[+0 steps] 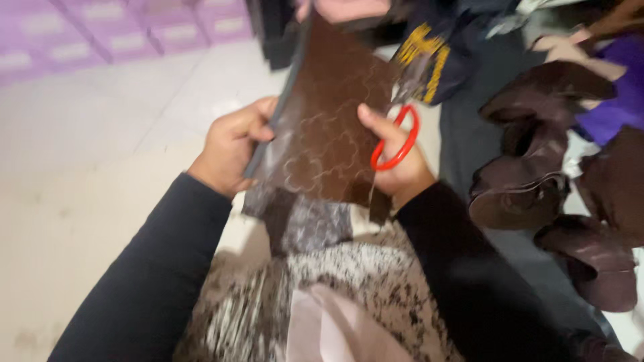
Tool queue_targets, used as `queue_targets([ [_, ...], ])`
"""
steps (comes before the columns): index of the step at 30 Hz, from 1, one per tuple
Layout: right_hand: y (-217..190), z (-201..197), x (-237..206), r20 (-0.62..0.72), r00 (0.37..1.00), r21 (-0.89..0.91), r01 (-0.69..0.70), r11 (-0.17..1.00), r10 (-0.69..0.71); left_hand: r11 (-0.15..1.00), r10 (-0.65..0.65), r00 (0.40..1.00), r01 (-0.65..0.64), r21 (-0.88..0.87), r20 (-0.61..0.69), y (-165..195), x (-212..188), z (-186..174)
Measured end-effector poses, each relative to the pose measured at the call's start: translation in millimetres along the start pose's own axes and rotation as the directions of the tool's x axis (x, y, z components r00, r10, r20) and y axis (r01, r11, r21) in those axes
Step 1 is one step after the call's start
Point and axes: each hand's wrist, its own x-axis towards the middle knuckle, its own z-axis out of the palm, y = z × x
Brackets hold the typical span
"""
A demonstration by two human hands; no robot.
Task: The person uses red-handled scissors to cut flower-shaped pieces from a brown patterned fabric. They hold the fabric with one hand and cut along the outlines with the other, placing the cut pieces aside.
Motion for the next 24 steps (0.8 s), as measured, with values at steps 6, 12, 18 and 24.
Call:
queue_targets([
  [6, -22, -17, -22, 0.079, 0.798, -0.778, 0.424, 0.463, -0.597, 0.776, 0.151, 0.962, 0.029, 0.630, -0.230, -36, 12, -60],
  [12, -43, -26, -27, -0.312, 0.826, -0.393, 0.338, 0.856, -0.469, -0.153, -0.430, 0.634, 0.651, 0.744, -0.643, -202, -34, -74],
  [18, -28, -11, -34, -0.226, 0.925, -0.385, 0.202, 0.900, -0.304, -0.172, -0.624, 0.524, 0.632, 0.756, -0.580, -347, -99, -67],
  [24, -28, -6, -31, -0.096, 0.900, -0.671, 0.257, 0.696, -0.425, -0.241, -0.529, 0.575, 0.604, 0.760, -0.624, -342, -92, -106],
])
